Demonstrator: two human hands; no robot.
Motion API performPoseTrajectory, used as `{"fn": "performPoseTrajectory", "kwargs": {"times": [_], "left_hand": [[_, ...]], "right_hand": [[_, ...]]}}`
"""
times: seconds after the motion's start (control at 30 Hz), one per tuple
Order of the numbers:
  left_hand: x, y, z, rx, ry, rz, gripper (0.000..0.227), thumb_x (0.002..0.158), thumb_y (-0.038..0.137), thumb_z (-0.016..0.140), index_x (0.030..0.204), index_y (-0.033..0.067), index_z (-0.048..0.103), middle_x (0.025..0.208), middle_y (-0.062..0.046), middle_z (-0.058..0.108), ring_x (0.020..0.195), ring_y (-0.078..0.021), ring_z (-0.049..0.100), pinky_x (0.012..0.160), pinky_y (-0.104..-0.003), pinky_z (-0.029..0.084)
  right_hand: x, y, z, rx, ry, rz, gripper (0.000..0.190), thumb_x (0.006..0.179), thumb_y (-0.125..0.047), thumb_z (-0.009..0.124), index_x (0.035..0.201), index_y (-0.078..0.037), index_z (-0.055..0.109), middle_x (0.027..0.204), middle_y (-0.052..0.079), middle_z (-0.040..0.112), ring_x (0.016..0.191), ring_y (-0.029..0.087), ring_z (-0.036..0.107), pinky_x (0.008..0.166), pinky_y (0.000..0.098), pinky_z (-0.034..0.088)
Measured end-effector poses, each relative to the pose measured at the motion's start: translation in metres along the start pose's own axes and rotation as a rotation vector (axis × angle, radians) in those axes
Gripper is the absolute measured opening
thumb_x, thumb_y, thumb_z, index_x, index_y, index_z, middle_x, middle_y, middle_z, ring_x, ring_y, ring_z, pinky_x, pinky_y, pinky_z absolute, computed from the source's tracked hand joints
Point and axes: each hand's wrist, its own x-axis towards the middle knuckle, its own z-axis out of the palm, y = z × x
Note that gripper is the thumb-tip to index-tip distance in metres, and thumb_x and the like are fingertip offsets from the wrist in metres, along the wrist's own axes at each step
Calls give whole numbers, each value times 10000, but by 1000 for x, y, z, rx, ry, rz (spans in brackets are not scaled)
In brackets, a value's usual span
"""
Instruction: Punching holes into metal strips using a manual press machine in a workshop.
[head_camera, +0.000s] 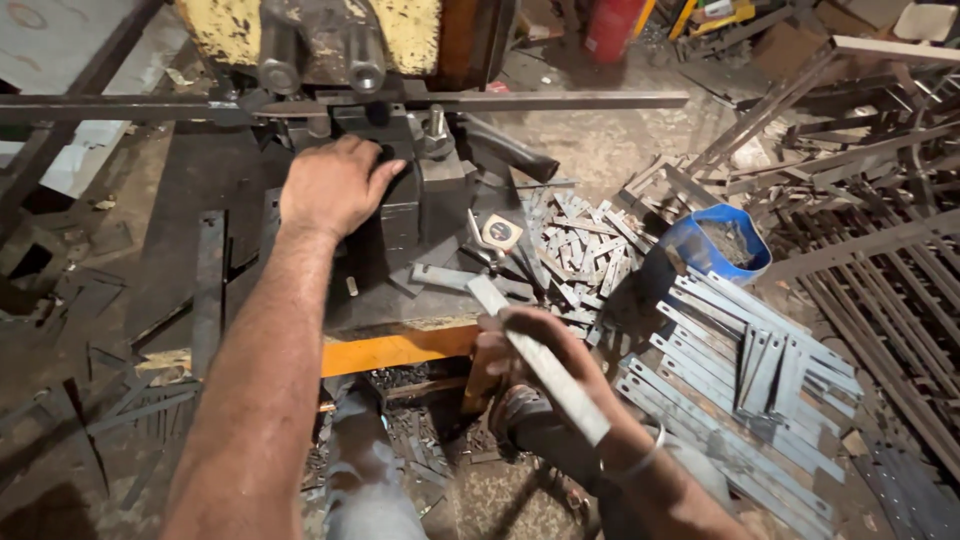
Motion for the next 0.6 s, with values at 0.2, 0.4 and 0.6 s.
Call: {"fn": "performPoseTrajectory", "kwargs": {"times": [0.2,0.4,0.6], "left_hand": [[-8,-9,0,25,-81,-69,553,1124,572,468,1092,82,722,1105,-156,723,951,-389,708,763,-512,559],[-54,-37,70,-46,148,-195,399,1193,403,580,1167,37,737,980,-186,719,846,-352,688,712,-454,522],[-187,115,-36,-1053,173,-398,324,1213,167,352,1105,-76,536,858,-130,517,646,-182,467,603,-297,369]], "right_hand": [[-81,18,-4,-99,-49,-98,744,900,29,775,1542,-54,407,1436,147,583,1176,211,617,960,352,565],[-158,-3,12,-693,84,-96,764,826,-52,832,1512,-70,498,1264,125,611,1093,235,606,904,363,509],[-193,15,0,-863,-25,-203,553,947,-111,615,1494,-88,540,1327,148,665,1130,313,671,955,387,544]]}}
